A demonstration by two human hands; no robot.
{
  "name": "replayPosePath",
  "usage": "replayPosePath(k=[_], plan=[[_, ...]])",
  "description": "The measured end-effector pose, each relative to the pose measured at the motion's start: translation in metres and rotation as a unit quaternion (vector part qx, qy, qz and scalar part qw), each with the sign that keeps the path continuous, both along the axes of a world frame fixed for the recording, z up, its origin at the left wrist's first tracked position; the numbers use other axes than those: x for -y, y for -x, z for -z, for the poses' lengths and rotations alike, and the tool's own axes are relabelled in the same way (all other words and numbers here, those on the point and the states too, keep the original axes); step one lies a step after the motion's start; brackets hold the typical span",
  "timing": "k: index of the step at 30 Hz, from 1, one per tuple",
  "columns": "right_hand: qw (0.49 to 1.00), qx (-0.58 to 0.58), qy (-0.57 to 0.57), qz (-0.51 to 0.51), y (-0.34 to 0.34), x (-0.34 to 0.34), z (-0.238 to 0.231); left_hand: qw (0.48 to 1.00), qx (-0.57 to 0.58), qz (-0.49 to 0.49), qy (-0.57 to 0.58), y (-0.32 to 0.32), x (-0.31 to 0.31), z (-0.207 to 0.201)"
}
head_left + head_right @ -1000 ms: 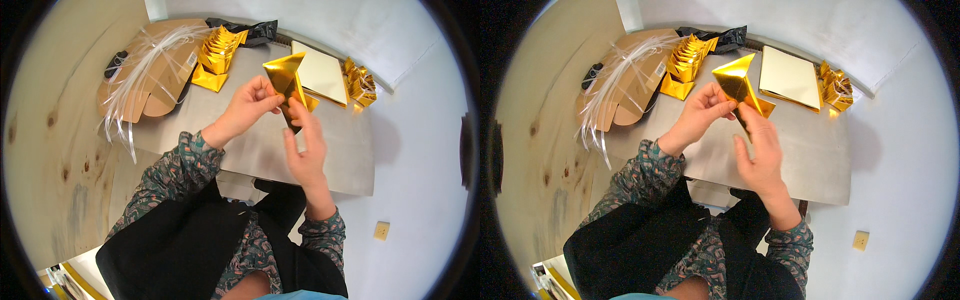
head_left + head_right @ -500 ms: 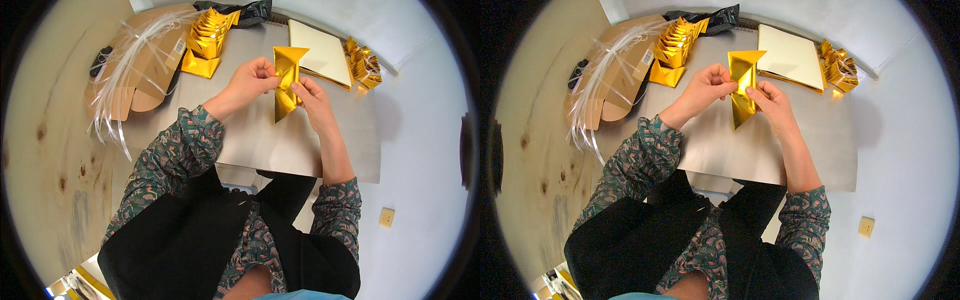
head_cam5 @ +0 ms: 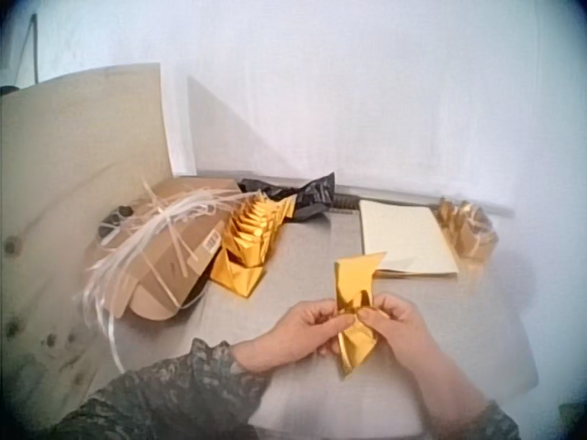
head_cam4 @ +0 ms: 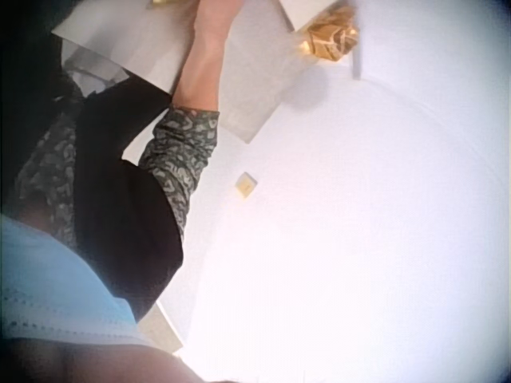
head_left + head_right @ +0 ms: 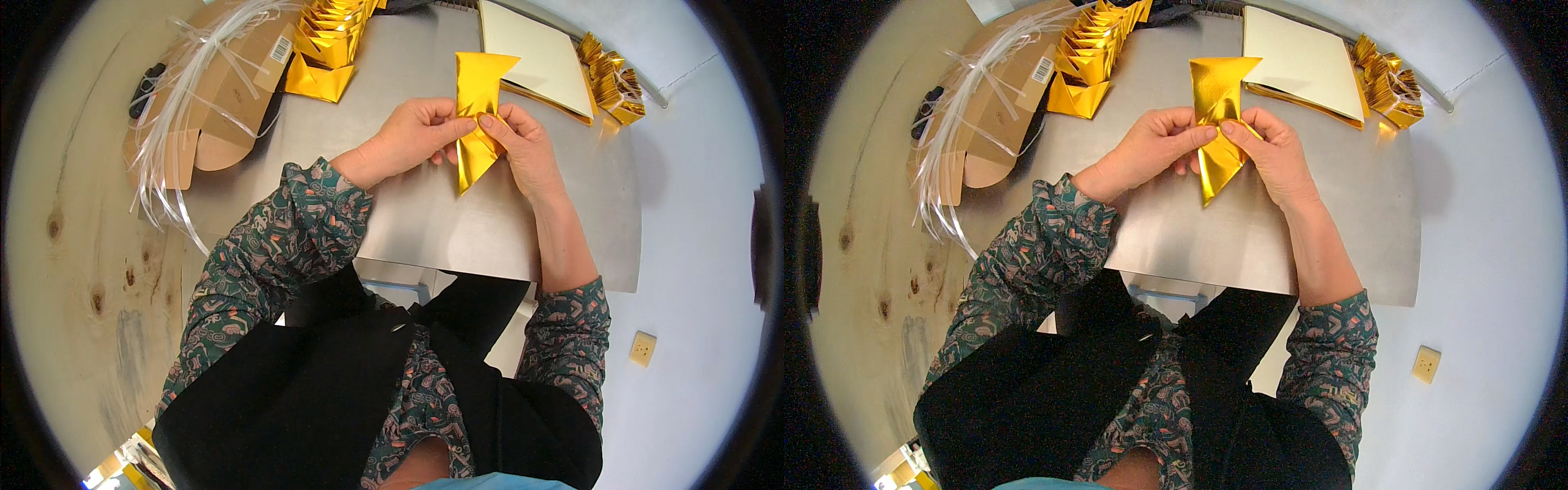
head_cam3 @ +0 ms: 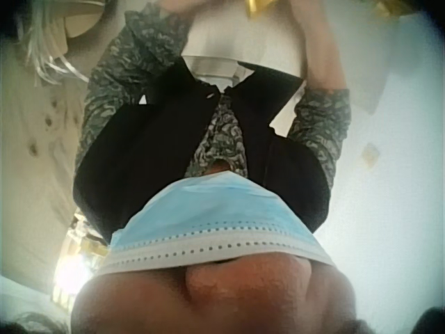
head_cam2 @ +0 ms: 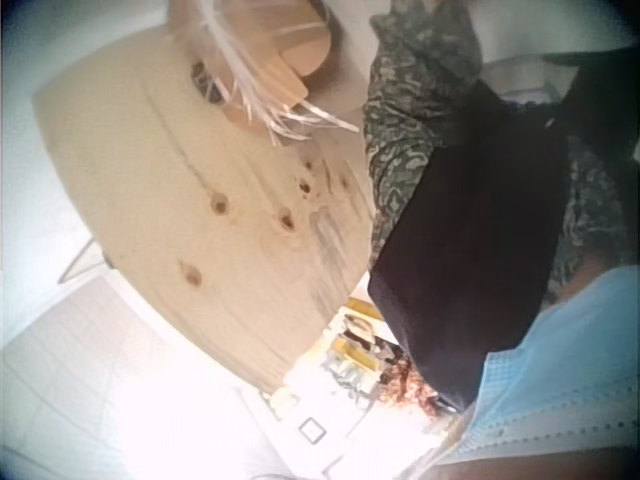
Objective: The person folds a yellow sheet of paper by hand into a triangular origami shape, pressing creases and tucking flaps. The finished piece is placed on a stack of similar yellow items on the table.
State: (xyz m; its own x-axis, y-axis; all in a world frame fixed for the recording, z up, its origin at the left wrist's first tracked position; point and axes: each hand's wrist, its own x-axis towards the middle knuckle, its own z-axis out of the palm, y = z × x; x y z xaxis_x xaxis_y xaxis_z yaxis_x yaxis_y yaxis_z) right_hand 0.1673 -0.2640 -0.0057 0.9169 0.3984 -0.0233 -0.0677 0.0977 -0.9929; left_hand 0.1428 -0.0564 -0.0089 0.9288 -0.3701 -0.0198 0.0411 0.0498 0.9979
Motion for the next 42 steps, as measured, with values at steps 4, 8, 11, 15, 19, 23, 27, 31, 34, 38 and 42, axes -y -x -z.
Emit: replayPosePath(k=[4,8,11,15,19,23,27,31,34,38,42], plan=[[1.0,-0.003,-0.005,-0.007,0.003,-0.001,-0.001,0.998,0.05,-0.042,-0.012,-0.005,-0.003,0.004],[0.999,0.03,0.001,-0.033,0.002,0.002,-0.001,0.998,0.052,-0.024,0.003,-0.002,-0.004,0.002],[0.999,0.035,0.002,-0.031,0.0,0.006,-0.002,0.999,0.034,-0.015,-0.025,0.002,-0.001,0.0],[1.0,0.022,0.004,-0.015,0.003,0.007,-0.003,1.0,0.006,0.023,0.014,0.003,0.0,-0.002],[1.0,0.012,-0.018,-0.003,0.002,0.007,-0.004,0.999,0.006,0.003,0.048,0.001,-0.001,0.001],[0.999,0.042,-0.001,-0.024,-0.001,0.012,-0.003,0.999,-0.012,0.007,0.038,0.002,-0.001,0.002],[0.998,0.053,0.003,-0.015,-0.001,0.014,-0.001,0.999,-0.026,0.01,0.046,0.003,0.0,0.002],[0.998,0.058,0.031,-0.02,0.001,0.009,-0.007,0.996,-0.029,-0.003,0.086,0.004,0.002,0.005],[0.996,0.067,0.049,0.016,0.008,0.008,-0.014,0.992,-0.038,-0.002,0.121,0.0,0.0,0.006],[0.989,0.133,0.041,0.057,0.01,0.011,-0.019,0.987,-0.063,-0.014,0.146,-0.003,-0.003,0.006],[0.975,0.212,0.071,0.01,0.006,0.013,-0.012,0.983,-0.092,-0.013,0.157,-0.005,-0.005,0.004]])
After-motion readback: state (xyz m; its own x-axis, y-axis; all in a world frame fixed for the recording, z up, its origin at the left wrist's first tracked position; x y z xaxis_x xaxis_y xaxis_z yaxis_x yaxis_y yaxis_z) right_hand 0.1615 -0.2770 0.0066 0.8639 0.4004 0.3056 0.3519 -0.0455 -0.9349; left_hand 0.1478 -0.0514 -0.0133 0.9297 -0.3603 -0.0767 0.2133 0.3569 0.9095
